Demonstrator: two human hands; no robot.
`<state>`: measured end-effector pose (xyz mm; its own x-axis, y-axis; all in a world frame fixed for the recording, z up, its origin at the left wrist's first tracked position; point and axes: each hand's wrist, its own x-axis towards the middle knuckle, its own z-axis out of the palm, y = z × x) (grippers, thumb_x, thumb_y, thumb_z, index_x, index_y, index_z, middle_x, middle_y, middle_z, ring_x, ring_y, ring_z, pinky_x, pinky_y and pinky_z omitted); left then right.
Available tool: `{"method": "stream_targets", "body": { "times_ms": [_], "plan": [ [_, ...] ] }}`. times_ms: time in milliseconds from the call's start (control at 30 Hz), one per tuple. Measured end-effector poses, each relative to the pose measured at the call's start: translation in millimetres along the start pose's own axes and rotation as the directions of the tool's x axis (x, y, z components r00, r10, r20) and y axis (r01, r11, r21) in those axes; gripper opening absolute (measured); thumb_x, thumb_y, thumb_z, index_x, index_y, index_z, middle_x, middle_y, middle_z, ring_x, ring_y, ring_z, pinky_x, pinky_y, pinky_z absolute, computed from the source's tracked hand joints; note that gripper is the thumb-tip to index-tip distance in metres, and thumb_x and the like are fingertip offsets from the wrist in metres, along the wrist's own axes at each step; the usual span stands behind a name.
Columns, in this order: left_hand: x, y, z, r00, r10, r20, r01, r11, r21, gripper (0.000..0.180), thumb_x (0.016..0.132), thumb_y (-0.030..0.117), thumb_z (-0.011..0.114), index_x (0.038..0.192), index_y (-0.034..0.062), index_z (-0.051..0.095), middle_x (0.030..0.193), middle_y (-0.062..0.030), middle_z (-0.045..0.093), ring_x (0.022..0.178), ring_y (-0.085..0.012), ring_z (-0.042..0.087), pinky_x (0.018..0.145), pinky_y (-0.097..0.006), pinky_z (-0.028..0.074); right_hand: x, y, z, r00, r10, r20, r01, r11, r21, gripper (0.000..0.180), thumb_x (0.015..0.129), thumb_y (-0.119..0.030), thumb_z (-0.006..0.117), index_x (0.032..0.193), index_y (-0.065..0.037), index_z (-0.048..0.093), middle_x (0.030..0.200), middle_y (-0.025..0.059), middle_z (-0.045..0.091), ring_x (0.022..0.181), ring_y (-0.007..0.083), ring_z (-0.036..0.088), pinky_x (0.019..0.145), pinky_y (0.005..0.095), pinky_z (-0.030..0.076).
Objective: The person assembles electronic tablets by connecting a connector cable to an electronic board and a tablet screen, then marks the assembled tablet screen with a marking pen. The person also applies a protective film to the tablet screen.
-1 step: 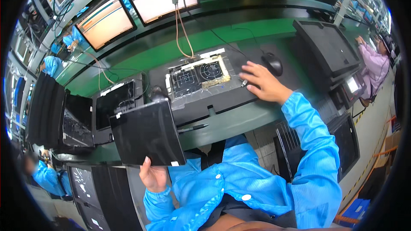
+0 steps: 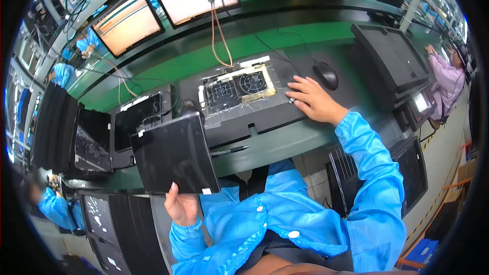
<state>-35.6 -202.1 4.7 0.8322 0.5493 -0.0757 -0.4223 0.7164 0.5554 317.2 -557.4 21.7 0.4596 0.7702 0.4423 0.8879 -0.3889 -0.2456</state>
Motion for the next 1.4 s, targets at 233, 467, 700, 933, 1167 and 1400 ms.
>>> {"method": "stream_targets", "body": {
  "times_ms": [233, 467, 700, 933, 1167, 1400],
  "plan": [
    [35.8, -7.1, 10.4, 0.977, -0.104, 0.189, 0.149, 0.959, -0.242, 0.041, 0.103, 0.005, 0.055, 0.144, -0.0037, 0.054, 0.146, -0.0180, 0.061, 0.138, -0.0314, 0.056, 0.121, -0.047, 0.042, 32.7, -101.8, -4.1, 0.986, 0.152, -0.063, -0.101, 0.862, 0.497, 0.026, 0.099, -0.011, 0.069, 0.124, -0.005, 0.071, 0.100, 0.0126, 0.066, 0.096, 0.0300, 0.066, 0.088, 0.0411, 0.053],
    [26.7, -11.8, 24.0, 0.980, -0.116, 0.159, 0.152, 0.958, -0.242, 0.033, 0.103, 0.003, 0.056, 0.135, -0.0042, 0.061, 0.137, -0.0190, 0.067, 0.129, -0.0311, 0.064, 0.114, -0.046, 0.052, 69.8, -178.7, 6.3, 0.992, 0.087, 0.094, -0.127, 0.637, 0.761, 0.024, 0.101, -0.013, 0.069, 0.121, 0.000, 0.067, 0.110, 0.0136, 0.074, 0.100, 0.0234, 0.074, 0.088, 0.0342, 0.057],
    [19.5, -9.3, 20.4, 0.989, -0.105, 0.102, 0.124, 0.971, -0.207, 0.033, 0.103, 0.002, 0.055, 0.135, -0.0027, 0.062, 0.135, -0.0183, 0.068, 0.127, -0.0302, 0.065, 0.111, -0.046, 0.055, 74.4, -186.4, 11.2, 0.999, 0.044, -0.010, -0.024, 0.720, 0.694, 0.022, 0.099, -0.014, 0.071, 0.117, -0.001, 0.069, 0.104, 0.0138, 0.076, 0.094, 0.0267, 0.075, 0.080, 0.0362, 0.058],
    [18.7, -6.9, 18.8, 0.993, -0.111, 0.033, 0.113, 0.992, -0.063, 0.032, 0.102, 0.001, 0.057, 0.134, 0.0013, 0.063, 0.132, -0.0147, 0.070, 0.125, -0.0289, 0.067, 0.109, -0.045, 0.056, 76.9, -175.8, -3.6, 0.992, -0.118, 0.034, 0.083, 0.851, 0.519, 0.021, 0.096, -0.013, 0.071, 0.114, -0.003, 0.070, 0.098, 0.0135, 0.074, 0.089, 0.0329, 0.073, 0.075, 0.0402, 0.057],
    [27.9, -29.9, 38.3, 0.995, -0.074, 0.062, 0.075, 0.997, -0.023, 0.034, 0.103, 0.003, 0.059, 0.136, 0.0035, 0.061, 0.131, -0.0122, 0.071, 0.122, -0.0269, 0.068, 0.104, -0.042, 0.058, 84.4, -171.8, 1.5, 0.785, -0.244, -0.570, 0.260, 0.964, -0.054, 0.016, 0.086, -0.013, 0.078, 0.096, -0.008, 0.067, 0.093, 0.0080, 0.066, 0.084, 0.0319, 0.067, 0.074, 0.0468, 0.053],
    [57.2, -73.9, 114.0, 0.966, -0.111, 0.233, 0.070, 0.982, 0.175, 0.033, 0.108, 0.016, 0.057, 0.136, -0.0006, 0.060, 0.135, -0.0135, 0.068, 0.126, -0.0252, 0.064, 0.111, -0.042, 0.050, 59.6, -153.7, 29.4, 0.887, 0.431, 0.168, -0.175, -0.024, 0.984, 0.040, 0.107, -0.025, 0.063, 0.135, 0.003, 0.058, 0.119, 0.0081, 0.071, 0.104, 0.0160, 0.069, 0.093, 0.0343, 0.055]
  ]
}}
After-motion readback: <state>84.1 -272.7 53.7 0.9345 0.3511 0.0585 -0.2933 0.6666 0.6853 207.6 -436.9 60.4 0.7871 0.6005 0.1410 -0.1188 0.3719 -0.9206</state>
